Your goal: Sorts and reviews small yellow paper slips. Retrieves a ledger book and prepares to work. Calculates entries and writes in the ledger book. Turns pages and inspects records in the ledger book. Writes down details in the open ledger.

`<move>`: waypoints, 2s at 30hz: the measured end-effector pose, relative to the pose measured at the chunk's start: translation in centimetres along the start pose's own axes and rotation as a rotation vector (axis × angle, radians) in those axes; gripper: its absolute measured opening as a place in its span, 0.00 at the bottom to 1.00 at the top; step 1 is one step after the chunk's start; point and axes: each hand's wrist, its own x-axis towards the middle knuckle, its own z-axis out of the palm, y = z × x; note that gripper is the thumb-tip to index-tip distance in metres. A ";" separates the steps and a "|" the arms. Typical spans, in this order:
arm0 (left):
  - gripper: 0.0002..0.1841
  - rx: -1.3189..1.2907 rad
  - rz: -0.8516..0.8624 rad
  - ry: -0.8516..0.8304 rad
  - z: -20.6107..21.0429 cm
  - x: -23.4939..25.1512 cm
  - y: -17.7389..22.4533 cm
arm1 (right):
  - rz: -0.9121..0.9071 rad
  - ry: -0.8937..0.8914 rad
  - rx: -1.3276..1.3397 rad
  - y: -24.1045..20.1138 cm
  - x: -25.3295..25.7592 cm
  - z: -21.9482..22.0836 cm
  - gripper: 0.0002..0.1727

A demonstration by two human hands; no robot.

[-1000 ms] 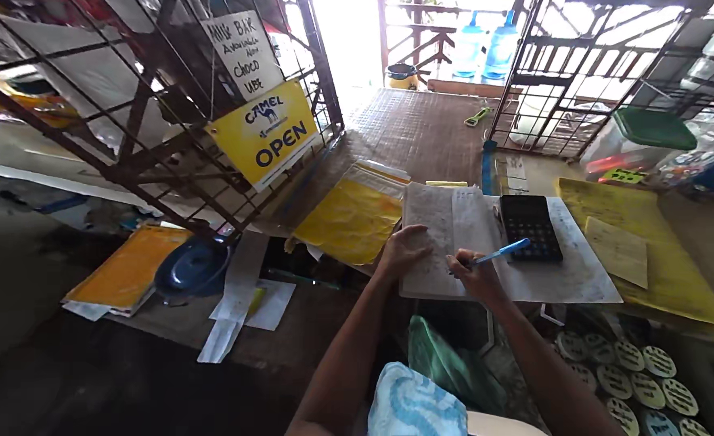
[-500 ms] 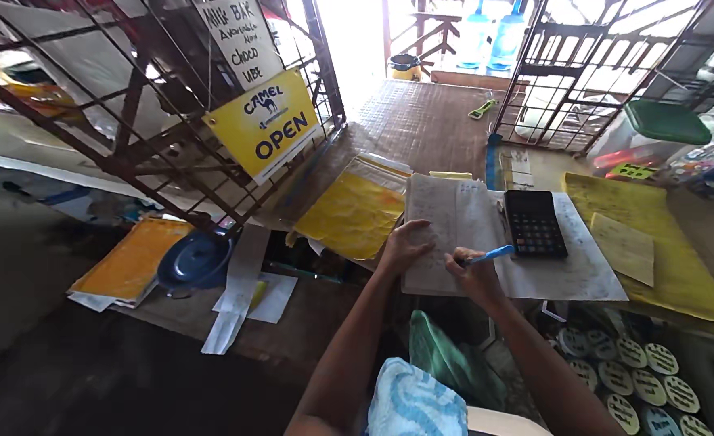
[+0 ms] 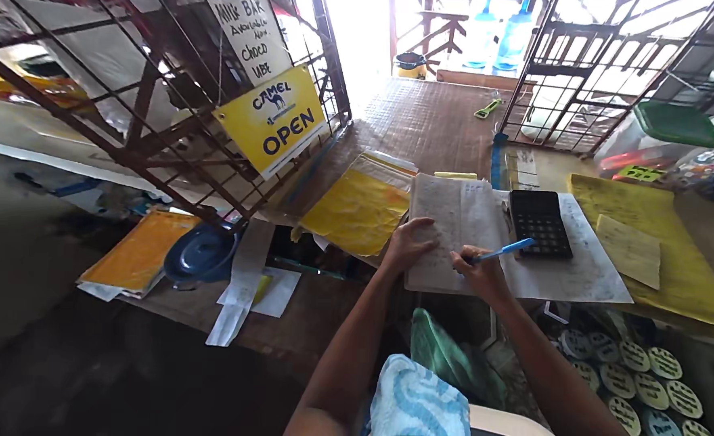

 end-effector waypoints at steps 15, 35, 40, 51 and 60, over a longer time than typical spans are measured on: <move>0.25 -0.023 -0.014 0.016 0.1 0.0 0.1 | -0.067 0.051 -0.114 -0.1 -0.3 0.6 0.20; 0.25 -0.035 -0.012 0.012 0.1 0.0 0.0 | -0.051 0.059 0.016 -0.4 -0.2 0.7 0.18; 0.25 -0.034 -0.023 0.014 0.1 -0.1 0.1 | -0.060 0.077 -0.029 -0.4 -0.2 0.9 0.19; 0.25 -0.027 -0.009 0.003 0.0 0.0 0.1 | -0.037 0.096 0.034 -0.3 -0.4 0.4 0.18; 0.25 -0.025 -0.025 0.001 0.0 0.0 0.0 | -0.049 0.088 -0.062 -0.4 -0.4 0.6 0.18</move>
